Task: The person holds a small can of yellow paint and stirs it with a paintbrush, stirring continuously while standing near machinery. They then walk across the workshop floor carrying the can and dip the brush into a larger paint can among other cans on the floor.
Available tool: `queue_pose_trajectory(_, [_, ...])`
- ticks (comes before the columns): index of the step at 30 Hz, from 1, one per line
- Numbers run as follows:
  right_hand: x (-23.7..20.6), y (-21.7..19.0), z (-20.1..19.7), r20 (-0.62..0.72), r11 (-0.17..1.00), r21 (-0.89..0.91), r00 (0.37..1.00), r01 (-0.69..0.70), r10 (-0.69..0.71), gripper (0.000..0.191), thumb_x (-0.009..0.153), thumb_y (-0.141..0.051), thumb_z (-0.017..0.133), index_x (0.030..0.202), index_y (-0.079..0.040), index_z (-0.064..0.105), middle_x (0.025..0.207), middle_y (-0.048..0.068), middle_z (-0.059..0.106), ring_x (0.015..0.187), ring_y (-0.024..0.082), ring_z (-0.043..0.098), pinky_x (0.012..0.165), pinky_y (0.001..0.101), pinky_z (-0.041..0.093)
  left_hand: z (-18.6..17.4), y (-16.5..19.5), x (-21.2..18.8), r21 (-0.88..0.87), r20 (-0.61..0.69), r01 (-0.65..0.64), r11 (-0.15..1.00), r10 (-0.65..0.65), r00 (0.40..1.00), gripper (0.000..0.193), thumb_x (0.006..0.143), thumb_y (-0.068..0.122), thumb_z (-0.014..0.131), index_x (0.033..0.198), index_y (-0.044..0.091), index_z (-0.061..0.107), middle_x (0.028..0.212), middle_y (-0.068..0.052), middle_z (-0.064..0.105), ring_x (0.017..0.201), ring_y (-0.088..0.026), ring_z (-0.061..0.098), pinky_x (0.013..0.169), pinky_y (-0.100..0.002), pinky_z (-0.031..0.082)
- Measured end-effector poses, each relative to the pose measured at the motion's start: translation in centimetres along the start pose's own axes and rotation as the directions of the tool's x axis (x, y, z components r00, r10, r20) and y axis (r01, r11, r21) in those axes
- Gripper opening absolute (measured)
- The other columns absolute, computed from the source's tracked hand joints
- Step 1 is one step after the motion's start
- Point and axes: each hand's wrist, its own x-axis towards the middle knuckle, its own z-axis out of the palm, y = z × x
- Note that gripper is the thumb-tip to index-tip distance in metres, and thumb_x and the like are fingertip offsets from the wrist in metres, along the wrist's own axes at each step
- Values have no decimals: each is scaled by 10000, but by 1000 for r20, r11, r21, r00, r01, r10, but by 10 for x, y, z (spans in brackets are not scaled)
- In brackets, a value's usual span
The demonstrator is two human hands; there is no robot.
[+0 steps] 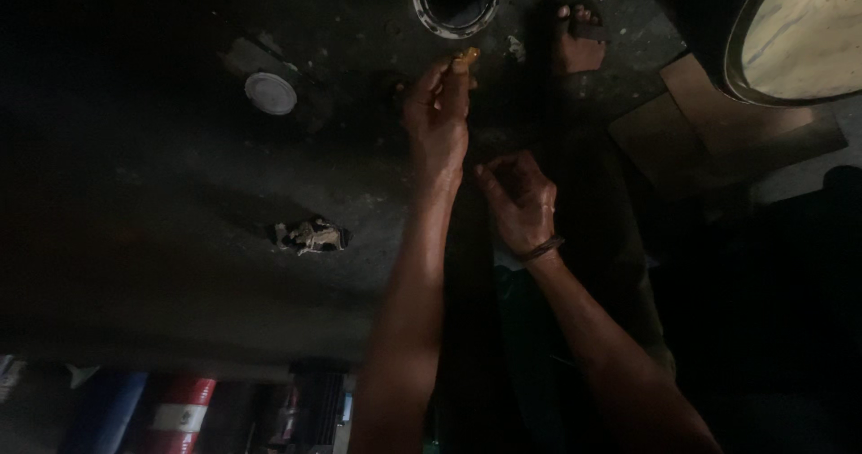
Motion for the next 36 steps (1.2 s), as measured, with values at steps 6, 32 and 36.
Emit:
queue_pose_trajectory(6, [-2, 3, 2, -35, 994, 97, 998, 46, -43, 185, 949, -145, 765, 1024, -24, 648, 883, 80, 733, 811, 135, 718, 678, 285, 575, -4, 2, 4, -241, 11, 109, 964, -110, 994, 180, 993, 158, 740, 1138, 52, 750, 896, -18, 689, 732, -72, 576, 633, -274, 477])
queue_pose_trajectory(32, [-1, 0, -1, -47, 987, 88, 991, 132, -128, 169, 950, -117, 738, 1054, -15, 652, 978, 110, 742, 900, 185, 751, 748, 316, 608, 8, 7, 10, 263, 80, -318, 911, 308, 948, 171, 1091, 153, 612, 1199, 95, 731, 737, 39, 497, 651, -44, 408, 622, -272, 355])
queue_pose_trajectory(36, [0, -5, -3, -21, 999, 6, 998, 53, -53, 175, 946, -152, 750, 1028, -23, 665, 948, 105, 727, 851, 173, 735, 701, 311, 595, 4, 1, 14, 57, 156, -316, 947, 304, 940, 205, 1076, 108, 627, 1273, 84, 679, 922, 3, 612, 842, -59, 564, 761, -274, 497])
